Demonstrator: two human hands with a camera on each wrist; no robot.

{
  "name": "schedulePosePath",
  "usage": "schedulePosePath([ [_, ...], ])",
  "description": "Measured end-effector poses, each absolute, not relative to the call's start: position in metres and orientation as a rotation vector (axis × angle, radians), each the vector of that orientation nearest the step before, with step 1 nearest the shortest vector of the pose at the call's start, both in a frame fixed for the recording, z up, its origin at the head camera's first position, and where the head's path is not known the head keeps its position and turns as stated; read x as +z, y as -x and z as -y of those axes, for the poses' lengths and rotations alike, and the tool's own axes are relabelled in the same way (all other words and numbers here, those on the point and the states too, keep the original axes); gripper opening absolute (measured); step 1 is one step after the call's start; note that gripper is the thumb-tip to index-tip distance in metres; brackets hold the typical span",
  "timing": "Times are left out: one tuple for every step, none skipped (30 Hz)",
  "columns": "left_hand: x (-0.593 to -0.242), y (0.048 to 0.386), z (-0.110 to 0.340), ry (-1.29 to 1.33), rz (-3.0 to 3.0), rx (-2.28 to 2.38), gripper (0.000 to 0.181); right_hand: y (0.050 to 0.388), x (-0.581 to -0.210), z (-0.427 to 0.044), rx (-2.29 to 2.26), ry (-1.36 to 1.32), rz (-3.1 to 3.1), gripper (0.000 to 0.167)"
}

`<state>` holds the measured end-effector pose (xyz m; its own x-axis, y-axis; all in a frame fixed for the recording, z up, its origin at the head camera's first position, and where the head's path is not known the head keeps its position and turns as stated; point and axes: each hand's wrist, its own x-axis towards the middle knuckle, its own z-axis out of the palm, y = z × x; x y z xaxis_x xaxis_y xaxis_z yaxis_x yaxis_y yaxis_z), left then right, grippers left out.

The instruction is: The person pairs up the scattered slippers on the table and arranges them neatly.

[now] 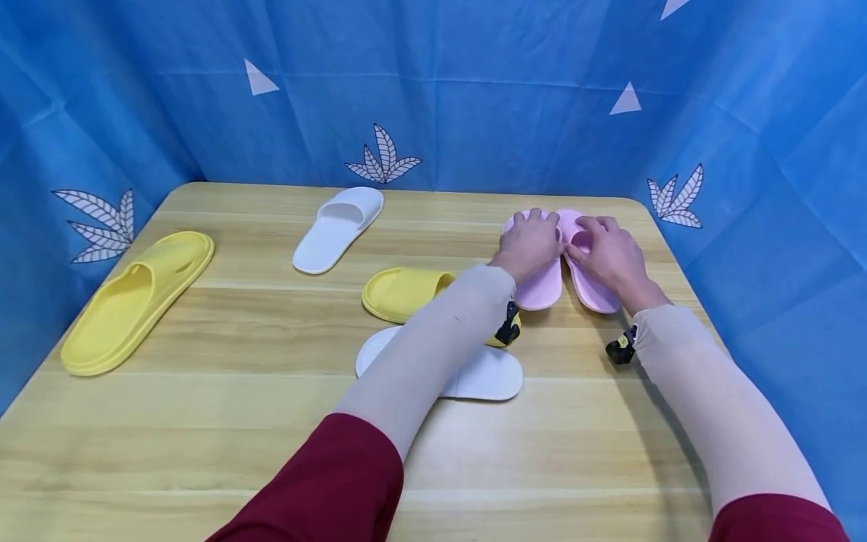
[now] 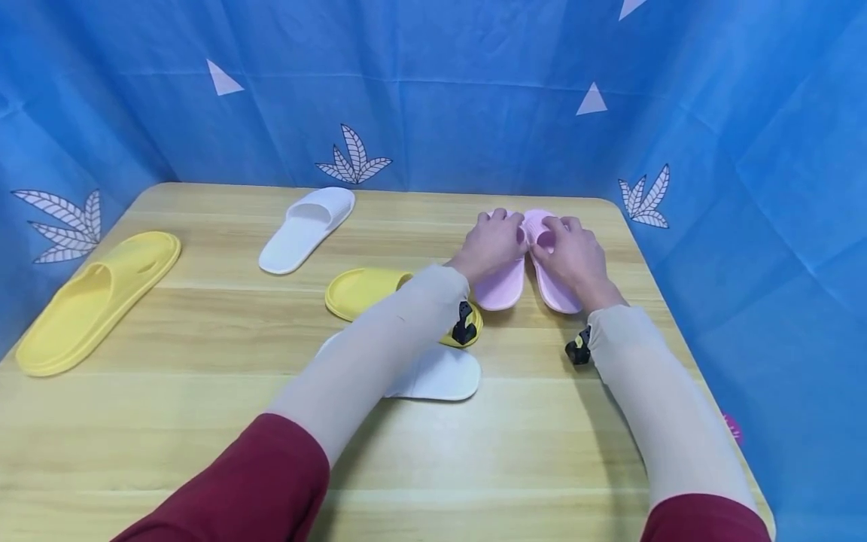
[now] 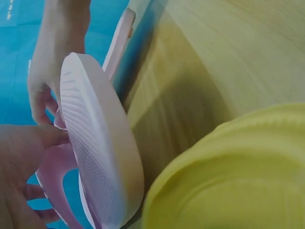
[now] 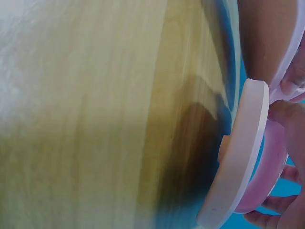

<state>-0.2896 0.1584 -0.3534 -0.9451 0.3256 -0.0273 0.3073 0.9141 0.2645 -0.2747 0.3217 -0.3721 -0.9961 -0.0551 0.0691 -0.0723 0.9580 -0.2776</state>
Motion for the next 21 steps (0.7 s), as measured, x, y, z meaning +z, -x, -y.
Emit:
schedulePosePath([
  [-0.355, 0.289, -0.159, -0.486, -3.004, 0.399, 0.055, 0.274, -0.372, -0.321, 0.438, -0.103, 3.047, 0.067],
  [-0.356, 0.288, -0.160, -0.479, -3.003, 0.392, 0.055, 0.274, -0.373, -0.322, 0.440, -0.107, 3.047, 0.067],
  [-0.357, 0.288, -0.160, -0.478, -3.003, 0.381, 0.054, 0.274, -0.374, -0.322, 0.437, -0.107, 3.048, 0.066],
  [-0.359, 0.287, -0.161, -0.483, -3.005, 0.371, 0.054, 0.273, -0.375, -0.322, 0.437, -0.106, 3.048, 0.066],
  [-0.360, 0.285, -0.162, -0.488, -3.009, 0.360, 0.053, 0.272, -0.377, -0.322, 0.436, -0.108, 3.044, 0.065],
  [-0.361, 0.284, -0.162, -0.492, -3.009, 0.347, 0.053, 0.272, -0.379, -0.322, 0.435, -0.108, 3.043, 0.065],
  [-0.363, 0.283, -0.163, -0.496, -3.011, 0.335, 0.052, 0.270, -0.380, -0.322, 0.435, -0.105, 3.043, 0.064],
  [-0.365, 0.282, -0.163, -0.500, -3.012, 0.320, 0.052, 0.270, -0.382, -0.322, 0.431, -0.102, 3.042, 0.063],
  [-0.366, 0.280, -0.164, -0.501, -3.014, 0.314, 0.050, 0.269, -0.383, -0.321, 0.430, -0.099, 3.038, 0.062],
  [-0.368, 0.280, -0.165, -0.503, -3.017, 0.306, 0.049, 0.268, -0.385, -0.321, 0.430, -0.098, 3.035, 0.062],
  [-0.369, 0.279, -0.165, -0.501, -3.016, 0.293, 0.048, 0.268, -0.386, -0.320, 0.429, -0.099, 3.032, 0.061],
  [-0.370, 0.278, -0.166, -0.504, -3.014, 0.284, 0.047, 0.267, -0.386, -0.320, 0.426, -0.099, 3.032, 0.061],
  [-0.372, 0.277, -0.166, -0.511, -3.013, 0.272, 0.046, 0.266, -0.387, -0.319, 0.426, -0.097, 3.035, 0.061],
  [-0.372, 0.276, -0.166, -0.519, -3.007, 0.259, 0.046, 0.265, -0.387, -0.319, 0.422, -0.099, 3.038, 0.061],
  [-0.373, 0.276, -0.167, -0.528, -3.001, 0.244, 0.047, 0.264, -0.387, -0.320, 0.423, -0.100, 3.039, 0.061],
  [-0.373, 0.275, -0.167, -0.538, -2.994, 0.228, 0.047, 0.263, -0.387, -0.320, 0.423, -0.105, 3.039, 0.061],
  [-0.374, 0.274, -0.167, -0.549, -2.991, 0.219, 0.048, 0.262, -0.387, -0.321, 0.424, -0.113, 3.037, 0.060],
  [-0.374, 0.274, -0.166, -0.560, -2.988, 0.210, 0.049, 0.261, -0.387, -0.321, 0.427, -0.120, 3.034, 0.060],
  [-0.374, 0.274, -0.166, -0.568, -2.989, 0.200, 0.050, 0.260, -0.386, -0.321, 0.429, -0.128, 3.031, 0.060],
  [-0.373, 0.274, -0.166, -0.575, -2.990, 0.196, 0.050, 0.259, -0.385, -0.322, 0.431, -0.138, 3.024, 0.059],
  [-0.373, 0.274, -0.165, -0.582, -2.992, 0.190, 0.049, 0.259, -0.384, -0.322, 0.435, -0.151, 3.014, 0.058],
])
